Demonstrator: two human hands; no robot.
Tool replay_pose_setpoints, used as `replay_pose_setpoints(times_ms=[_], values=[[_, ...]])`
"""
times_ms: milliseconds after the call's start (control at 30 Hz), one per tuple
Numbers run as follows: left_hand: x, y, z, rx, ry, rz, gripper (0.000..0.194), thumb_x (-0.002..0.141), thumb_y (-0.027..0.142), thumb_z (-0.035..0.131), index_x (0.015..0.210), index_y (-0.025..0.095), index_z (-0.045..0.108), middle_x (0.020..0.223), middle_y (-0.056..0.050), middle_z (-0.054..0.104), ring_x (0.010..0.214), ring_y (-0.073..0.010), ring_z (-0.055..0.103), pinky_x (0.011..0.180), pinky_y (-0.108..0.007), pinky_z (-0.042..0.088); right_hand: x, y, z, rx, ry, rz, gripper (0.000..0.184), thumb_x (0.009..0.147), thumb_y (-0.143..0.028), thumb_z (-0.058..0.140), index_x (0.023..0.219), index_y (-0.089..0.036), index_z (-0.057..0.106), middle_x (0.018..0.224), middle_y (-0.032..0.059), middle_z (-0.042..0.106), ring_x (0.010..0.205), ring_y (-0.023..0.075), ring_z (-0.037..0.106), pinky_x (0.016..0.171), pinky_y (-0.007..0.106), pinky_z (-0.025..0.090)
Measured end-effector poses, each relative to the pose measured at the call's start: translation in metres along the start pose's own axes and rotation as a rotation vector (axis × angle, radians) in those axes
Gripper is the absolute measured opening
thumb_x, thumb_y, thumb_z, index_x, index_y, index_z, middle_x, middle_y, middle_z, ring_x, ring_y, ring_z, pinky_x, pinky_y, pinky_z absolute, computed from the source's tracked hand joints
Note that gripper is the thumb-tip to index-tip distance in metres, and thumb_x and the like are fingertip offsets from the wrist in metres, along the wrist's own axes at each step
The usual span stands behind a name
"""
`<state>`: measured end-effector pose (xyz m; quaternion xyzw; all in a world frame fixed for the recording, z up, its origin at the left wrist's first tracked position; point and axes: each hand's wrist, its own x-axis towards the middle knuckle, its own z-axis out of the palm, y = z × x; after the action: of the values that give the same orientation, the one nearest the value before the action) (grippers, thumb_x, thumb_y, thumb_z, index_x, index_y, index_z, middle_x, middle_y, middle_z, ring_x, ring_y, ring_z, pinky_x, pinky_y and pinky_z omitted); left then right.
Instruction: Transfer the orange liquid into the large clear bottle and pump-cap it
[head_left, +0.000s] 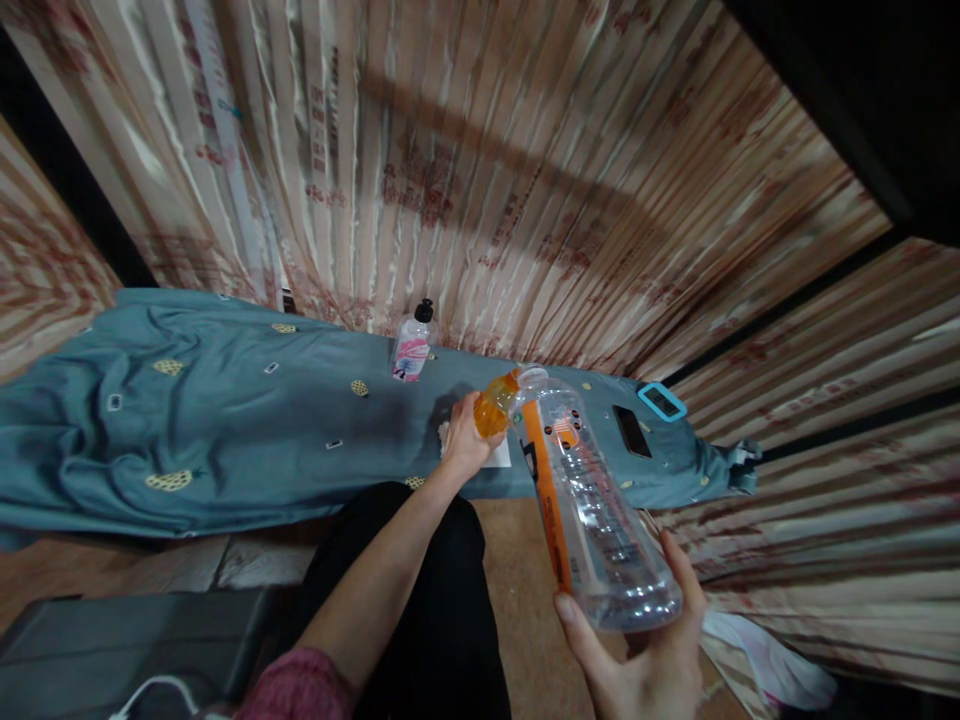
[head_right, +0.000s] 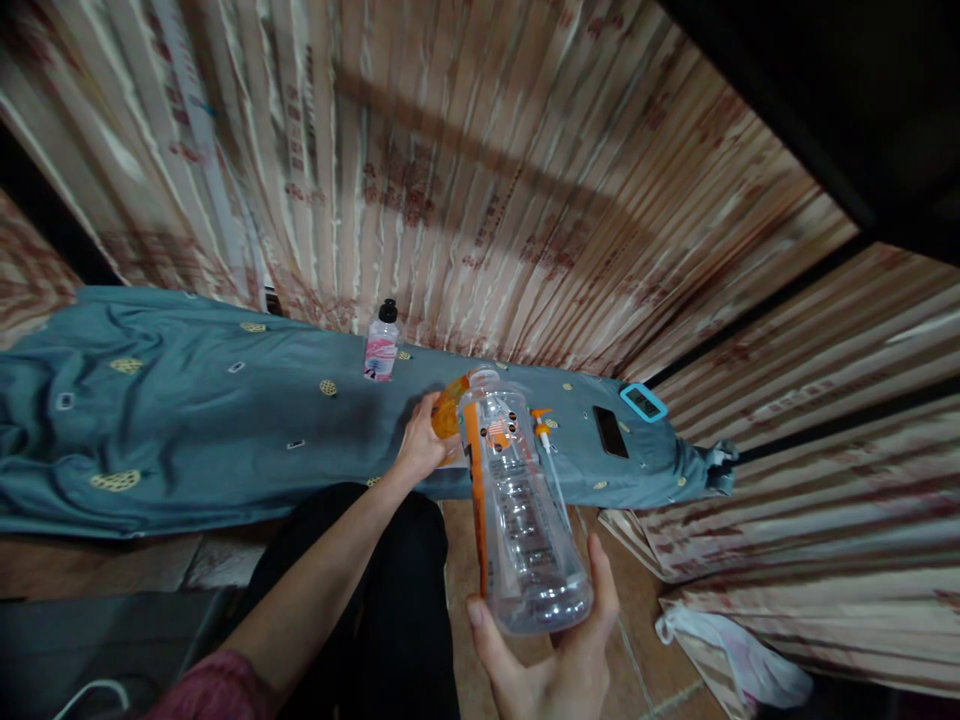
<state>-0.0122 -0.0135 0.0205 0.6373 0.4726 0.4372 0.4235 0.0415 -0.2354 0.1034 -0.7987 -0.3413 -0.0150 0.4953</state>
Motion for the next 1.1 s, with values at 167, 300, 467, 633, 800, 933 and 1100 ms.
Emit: replay_pose_setpoints(times_ms=[167, 300, 467, 633, 800, 933, 1100], values=[[0.0001, -0.0002, -0.0004, 0.010, 0.003, -0.006, 0.066, 0.064, 0.016, 0.075, 0.124, 0.022, 0.048, 0.123, -0.009, 0.060, 0.119, -0.0263, 0.056, 0.100, -0.041, 0.047, 0.0002, -0.0008, 0.0013, 0.023, -0.001, 0.020, 0.121, 0.051, -0.072, 0.075, 0.147, -0.013, 0.031, 0.136, 0.0226, 0.050, 0.119, 0.0381, 0.054, 0.100, 0.059, 0.042], [0.0004, -0.0004, 0.0007, 0.011, 0.008, -0.007, 0.064, 0.065, 0.017, 0.074, 0.123, 0.020, 0.049, 0.122, -0.010, 0.061, 0.118, -0.0269, 0.057, 0.099, -0.042, 0.048, 0.0011, 0.0017, 0.0010, 0.022, 0.003, -0.015, 0.120, 0.052, -0.070, 0.076, 0.146, -0.011, 0.031, 0.138, 0.0228, 0.049, 0.123, 0.0378, 0.052, 0.103, 0.058, 0.039], [0.0002, -0.0012, 0.0011, 0.001, 0.002, -0.001, 0.065, 0.065, 0.016, 0.074, 0.124, 0.020, 0.049, 0.124, -0.011, 0.060, 0.120, -0.0271, 0.056, 0.100, -0.041, 0.047, 0.0009, 0.0029, 0.0008, 0.030, 0.000, -0.013, 0.119, 0.052, -0.068, 0.077, 0.146, -0.011, 0.032, 0.136, 0.0227, 0.050, 0.122, 0.0377, 0.053, 0.101, 0.057, 0.042], [-0.0003, -0.0007, 0.0002, 0.006, -0.010, -0.009, 0.065, 0.065, 0.017, 0.074, 0.125, 0.020, 0.048, 0.123, -0.010, 0.059, 0.121, -0.0275, 0.055, 0.100, -0.042, 0.047, 0.0011, 0.0012, -0.0004, -0.002, 0.010, -0.049, 0.119, 0.053, -0.072, 0.074, 0.146, -0.011, 0.033, 0.136, 0.0232, 0.050, 0.124, 0.0388, 0.051, 0.104, 0.059, 0.038], [0.0001, -0.0014, 0.0008, 0.006, 0.004, 0.018, 0.065, 0.064, 0.016, 0.074, 0.123, 0.022, 0.049, 0.122, -0.009, 0.060, 0.118, -0.0270, 0.057, 0.099, -0.042, 0.048, 0.0008, 0.0008, -0.0017, -0.011, 0.006, -0.021, 0.120, 0.052, -0.073, 0.074, 0.147, -0.013, 0.032, 0.136, 0.0224, 0.050, 0.120, 0.0383, 0.054, 0.100, 0.058, 0.042], [0.0004, -0.0017, 0.0012, 0.004, 0.011, 0.018, 0.065, 0.063, 0.015, 0.075, 0.123, 0.022, 0.049, 0.121, -0.008, 0.061, 0.117, -0.0267, 0.057, 0.100, -0.042, 0.048, 0.0007, 0.0005, -0.0018, -0.002, 0.005, -0.016, 0.121, 0.051, -0.073, 0.075, 0.147, -0.013, 0.032, 0.137, 0.0219, 0.050, 0.118, 0.0377, 0.055, 0.099, 0.057, 0.043], [0.0003, -0.0008, 0.0004, 0.001, 0.001, 0.016, 0.065, 0.064, 0.016, 0.075, 0.123, 0.020, 0.049, 0.121, -0.009, 0.060, 0.120, -0.0272, 0.056, 0.101, -0.042, 0.047, 0.0006, -0.0019, -0.0021, -0.020, 0.014, -0.015, 0.120, 0.052, -0.074, 0.074, 0.146, -0.012, 0.033, 0.133, 0.0222, 0.052, 0.118, 0.0379, 0.055, 0.098, 0.056, 0.044]])
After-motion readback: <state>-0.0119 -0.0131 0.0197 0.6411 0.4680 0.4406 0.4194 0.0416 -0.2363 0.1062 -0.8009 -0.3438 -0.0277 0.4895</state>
